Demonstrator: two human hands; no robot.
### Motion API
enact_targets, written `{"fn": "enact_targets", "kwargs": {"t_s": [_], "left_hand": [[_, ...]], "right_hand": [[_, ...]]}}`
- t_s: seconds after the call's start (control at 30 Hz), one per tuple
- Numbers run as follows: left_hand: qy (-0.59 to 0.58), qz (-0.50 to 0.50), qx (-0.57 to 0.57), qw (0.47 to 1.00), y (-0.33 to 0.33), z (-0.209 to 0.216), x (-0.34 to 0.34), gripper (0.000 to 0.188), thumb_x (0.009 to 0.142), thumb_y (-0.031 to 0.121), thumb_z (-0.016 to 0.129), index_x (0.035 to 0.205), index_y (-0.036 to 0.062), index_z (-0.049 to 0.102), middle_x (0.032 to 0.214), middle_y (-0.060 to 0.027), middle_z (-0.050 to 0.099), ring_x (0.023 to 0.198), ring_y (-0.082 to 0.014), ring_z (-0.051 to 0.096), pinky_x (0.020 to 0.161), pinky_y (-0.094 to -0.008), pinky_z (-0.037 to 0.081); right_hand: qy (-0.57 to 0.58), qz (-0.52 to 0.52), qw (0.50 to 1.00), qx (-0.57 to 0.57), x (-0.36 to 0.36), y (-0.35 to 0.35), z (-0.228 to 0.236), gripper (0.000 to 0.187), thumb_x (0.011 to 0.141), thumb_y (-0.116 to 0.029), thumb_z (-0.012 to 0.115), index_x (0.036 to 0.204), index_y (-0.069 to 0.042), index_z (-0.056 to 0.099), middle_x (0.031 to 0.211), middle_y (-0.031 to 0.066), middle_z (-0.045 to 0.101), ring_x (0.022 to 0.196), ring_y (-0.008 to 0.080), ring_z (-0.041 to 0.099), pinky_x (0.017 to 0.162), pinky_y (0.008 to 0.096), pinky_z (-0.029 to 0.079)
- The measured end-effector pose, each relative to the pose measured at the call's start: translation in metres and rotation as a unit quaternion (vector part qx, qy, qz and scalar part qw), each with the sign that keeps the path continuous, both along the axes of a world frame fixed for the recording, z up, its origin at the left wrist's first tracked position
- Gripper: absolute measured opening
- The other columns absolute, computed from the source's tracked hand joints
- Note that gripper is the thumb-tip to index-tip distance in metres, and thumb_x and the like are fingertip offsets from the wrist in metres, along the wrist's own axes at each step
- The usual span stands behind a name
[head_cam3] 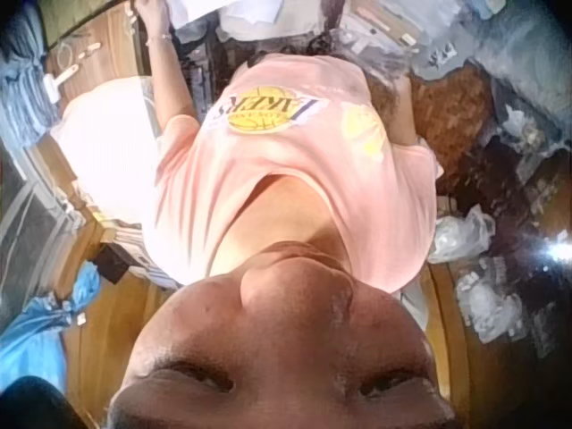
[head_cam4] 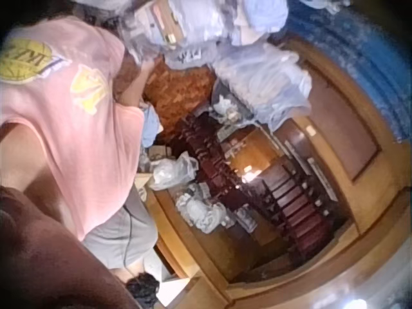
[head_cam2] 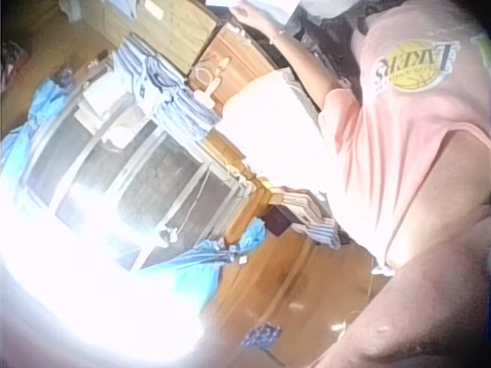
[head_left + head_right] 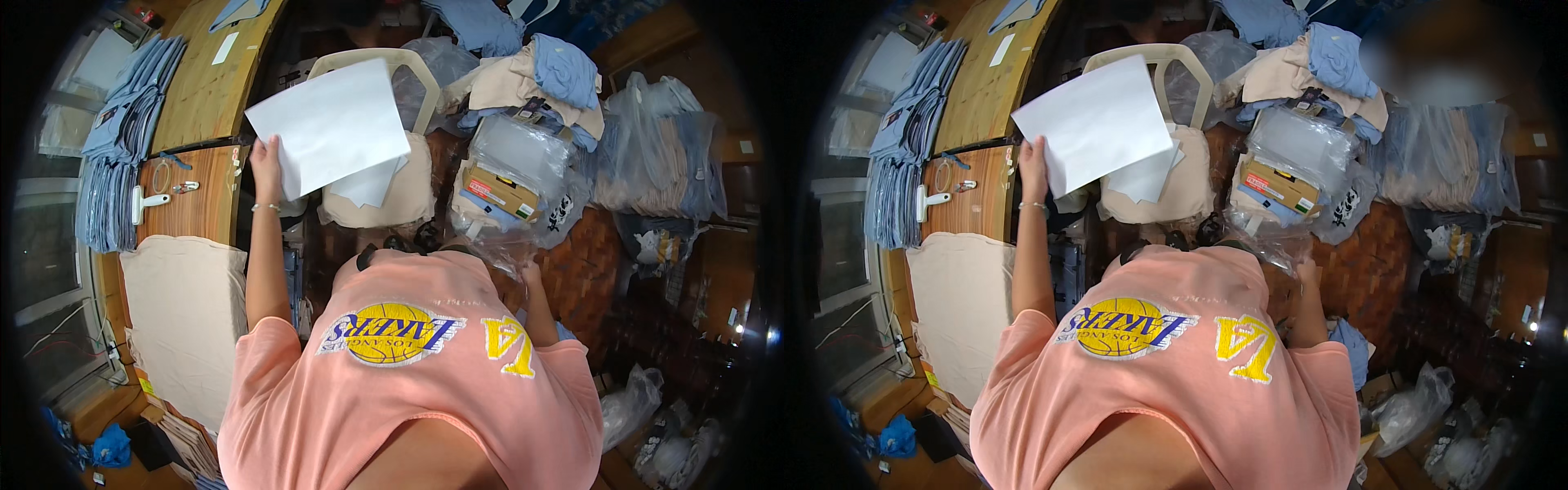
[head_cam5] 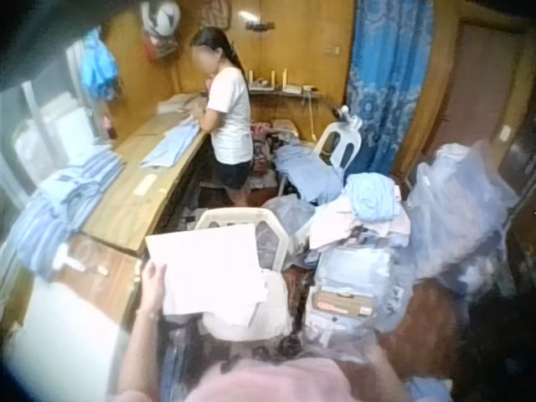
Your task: The person picks up a light-colored garment from a chair, spreads it out on a table, and then places it into a clear plastic bag along with a white paper insert.
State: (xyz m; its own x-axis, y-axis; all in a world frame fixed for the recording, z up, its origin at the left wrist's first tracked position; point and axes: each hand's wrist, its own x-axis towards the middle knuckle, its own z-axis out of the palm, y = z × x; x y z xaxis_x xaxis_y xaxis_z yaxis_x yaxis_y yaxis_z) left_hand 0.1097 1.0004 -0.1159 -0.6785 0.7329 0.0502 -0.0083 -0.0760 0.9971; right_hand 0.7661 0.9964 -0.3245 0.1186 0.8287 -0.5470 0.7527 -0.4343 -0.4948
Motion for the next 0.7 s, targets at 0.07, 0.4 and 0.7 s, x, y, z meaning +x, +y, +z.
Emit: {"fn": "enact_targets", "kwargs": {"t_s": [0.07,0.4,0.7], "left_hand": [[-0.069,0.049,-0.092,0.992,-0.007,-0.069,-0.014,0.02,0.087,0.014,0.049,0.104,0.0039,0.05,0.086,-0.0029,0.057,0.077,-0.012,0.054,0.07,-0.0258,0.045],[-0.337,0.146,-0.174,0.914,-0.017,-0.308,0.047,0.042,0.083,-0.001,0.032,0.124,0.0041,0.038,0.117,-0.0171,0.05,0.1,-0.0297,0.054,0.081,-0.0441,0.047],[0.045,0.234,-0.483,0.842,0.045,-0.281,0.077,0.067,0.076,0.022,0.061,0.131,0.0039,0.027,0.122,-0.0273,0.036,0.104,-0.0406,0.047,0.087,-0.0491,0.04]], "right_hand": [[0.132,-0.144,0.978,-0.069,-0.003,-0.008,0.012,0.011,0.082,-0.012,0.049,0.084,-0.005,0.058,0.054,0.0085,0.053,0.04,0.0175,0.05,0.036,0.031,0.038],[0.109,-0.184,0.974,-0.072,-0.001,-0.046,0.099,0.025,0.089,-0.024,0.046,0.106,-0.008,0.055,0.058,0.0019,0.05,0.044,0.0108,0.048,0.036,0.0258,0.037],[0.261,-0.315,0.912,-0.023,-0.016,-0.029,0.156,0.032,0.09,-0.031,0.049,0.117,-0.014,0.05,0.062,0.0009,0.051,0.042,0.0092,0.043,0.036,0.0237,0.035]]}}
